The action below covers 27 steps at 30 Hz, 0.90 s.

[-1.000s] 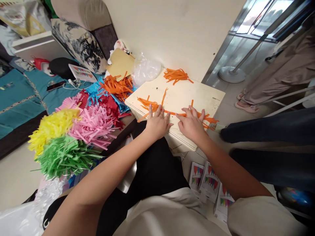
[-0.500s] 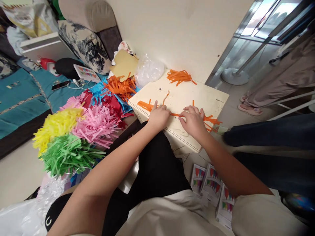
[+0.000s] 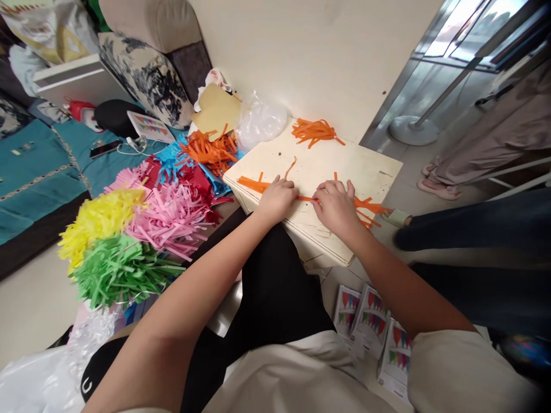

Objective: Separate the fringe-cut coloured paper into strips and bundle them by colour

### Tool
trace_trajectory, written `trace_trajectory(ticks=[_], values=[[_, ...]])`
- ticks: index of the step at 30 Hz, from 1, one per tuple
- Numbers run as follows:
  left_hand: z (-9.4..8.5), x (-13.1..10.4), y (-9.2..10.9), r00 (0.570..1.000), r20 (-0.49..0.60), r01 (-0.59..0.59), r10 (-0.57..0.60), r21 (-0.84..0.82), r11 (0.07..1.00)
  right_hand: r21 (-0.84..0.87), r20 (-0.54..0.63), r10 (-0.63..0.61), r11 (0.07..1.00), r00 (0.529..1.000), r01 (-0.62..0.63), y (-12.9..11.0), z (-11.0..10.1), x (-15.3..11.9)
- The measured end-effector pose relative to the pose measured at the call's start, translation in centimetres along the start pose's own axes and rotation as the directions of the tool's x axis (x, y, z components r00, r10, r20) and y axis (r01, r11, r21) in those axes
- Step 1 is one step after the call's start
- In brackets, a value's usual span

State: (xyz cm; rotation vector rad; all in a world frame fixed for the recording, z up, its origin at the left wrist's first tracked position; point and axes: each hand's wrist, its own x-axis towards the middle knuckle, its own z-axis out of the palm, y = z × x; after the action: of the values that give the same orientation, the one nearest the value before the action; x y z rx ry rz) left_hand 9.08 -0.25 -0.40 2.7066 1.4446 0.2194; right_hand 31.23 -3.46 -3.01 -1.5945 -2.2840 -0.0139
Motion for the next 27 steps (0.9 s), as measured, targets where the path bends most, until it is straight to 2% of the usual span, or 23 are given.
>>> trace_trajectory(ticks=[5,9,13,27], values=[[0.5,0.1,-0.2,1.000,-0.025,0.001,-0.001,-0.019,1.000,-0.037,-0.066,-0.077,0.996,0.995,0.075,0.2,0.4,0.0],[0.5,-0.1,0.0,0.998,-0.058,0.015,-0.016,-0.020,1.000,-0.058,-0.045,-0.057,0.997,0.997,0.055,0.3,0.4,0.1],[0.4,-0.2,0.3,0.999,-0.038,0.028,-0.026,0.044,0.999,-0.049,-0.028,-0.050,0.998,0.998,0.049,0.4,0.6,0.1],[1.9,0.1,0.3,0.986,-0.146,-0.059,0.085,0.176,0.983,-0.038,-0.035,-0.080,0.996,0.996,0.078,0.6,0.7,0.1]])
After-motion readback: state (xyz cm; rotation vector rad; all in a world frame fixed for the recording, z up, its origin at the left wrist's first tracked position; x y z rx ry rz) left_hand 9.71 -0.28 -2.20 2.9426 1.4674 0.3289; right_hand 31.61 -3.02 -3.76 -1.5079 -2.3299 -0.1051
